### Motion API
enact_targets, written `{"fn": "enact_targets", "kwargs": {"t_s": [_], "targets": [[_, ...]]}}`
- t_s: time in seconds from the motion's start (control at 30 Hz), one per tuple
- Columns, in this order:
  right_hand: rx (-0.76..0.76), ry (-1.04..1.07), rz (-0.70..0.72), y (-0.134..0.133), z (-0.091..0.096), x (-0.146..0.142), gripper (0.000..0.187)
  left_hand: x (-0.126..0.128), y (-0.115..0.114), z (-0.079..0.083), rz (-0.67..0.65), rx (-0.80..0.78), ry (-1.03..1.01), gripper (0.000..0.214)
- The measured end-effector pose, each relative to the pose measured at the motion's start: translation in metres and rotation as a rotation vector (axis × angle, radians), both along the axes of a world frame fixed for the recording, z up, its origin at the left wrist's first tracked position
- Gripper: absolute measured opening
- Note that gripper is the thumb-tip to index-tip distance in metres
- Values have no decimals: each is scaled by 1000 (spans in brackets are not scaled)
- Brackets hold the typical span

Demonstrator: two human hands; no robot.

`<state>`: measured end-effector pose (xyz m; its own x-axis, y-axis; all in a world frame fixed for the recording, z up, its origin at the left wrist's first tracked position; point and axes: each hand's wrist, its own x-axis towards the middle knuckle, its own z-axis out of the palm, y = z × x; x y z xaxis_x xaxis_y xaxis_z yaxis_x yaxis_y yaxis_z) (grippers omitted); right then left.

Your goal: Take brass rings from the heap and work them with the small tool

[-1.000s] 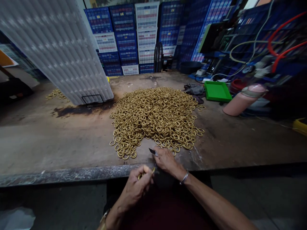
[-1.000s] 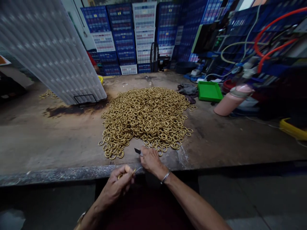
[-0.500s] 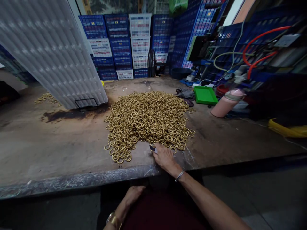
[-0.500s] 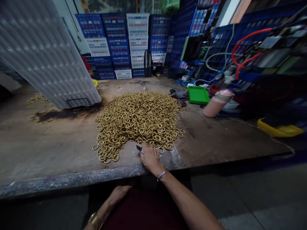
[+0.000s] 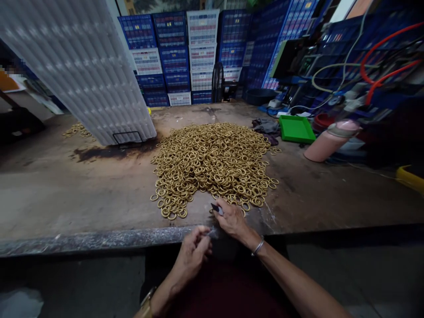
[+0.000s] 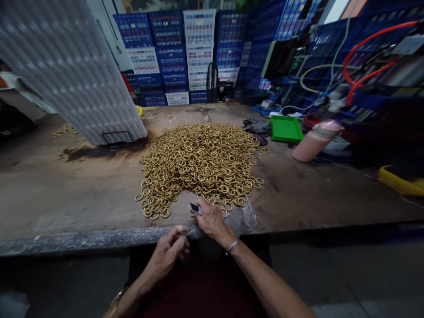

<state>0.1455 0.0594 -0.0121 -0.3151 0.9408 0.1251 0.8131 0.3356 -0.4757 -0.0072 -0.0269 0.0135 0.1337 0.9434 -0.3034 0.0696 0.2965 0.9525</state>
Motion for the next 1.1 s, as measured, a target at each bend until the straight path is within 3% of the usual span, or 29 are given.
{"fn": "enact_targets", "kwargs": {"t_s": [0.07, 0.13, 0.37, 0.57, 0.8, 0.93, 1.1], "targets": [[-14, 93, 81, -5, 2, -2, 11, 3, 11, 1, 165, 2, -10, 40], [-45, 177, 125, -8, 4, -5, 11, 4, 21, 0, 220, 12, -32, 43], [-296, 503, 122, -9, 7, -16, 6, 4, 33, -6, 227, 58, -55, 29], [-437, 575, 77, -5, 9, -20, 17, 3, 29, -6, 221, 116, -35, 29], [-542, 672, 10, -3, 8, -24, 15, -5, 31, -13, 140, -37, -358, 31], [-424, 555, -47, -4, 8, -21, 14, -5, 32, -15, 198, -38, -391, 31], [-249, 325, 224, -13, 5, -17, 11, -4, 33, -15, 184, 32, -265, 32]]}}
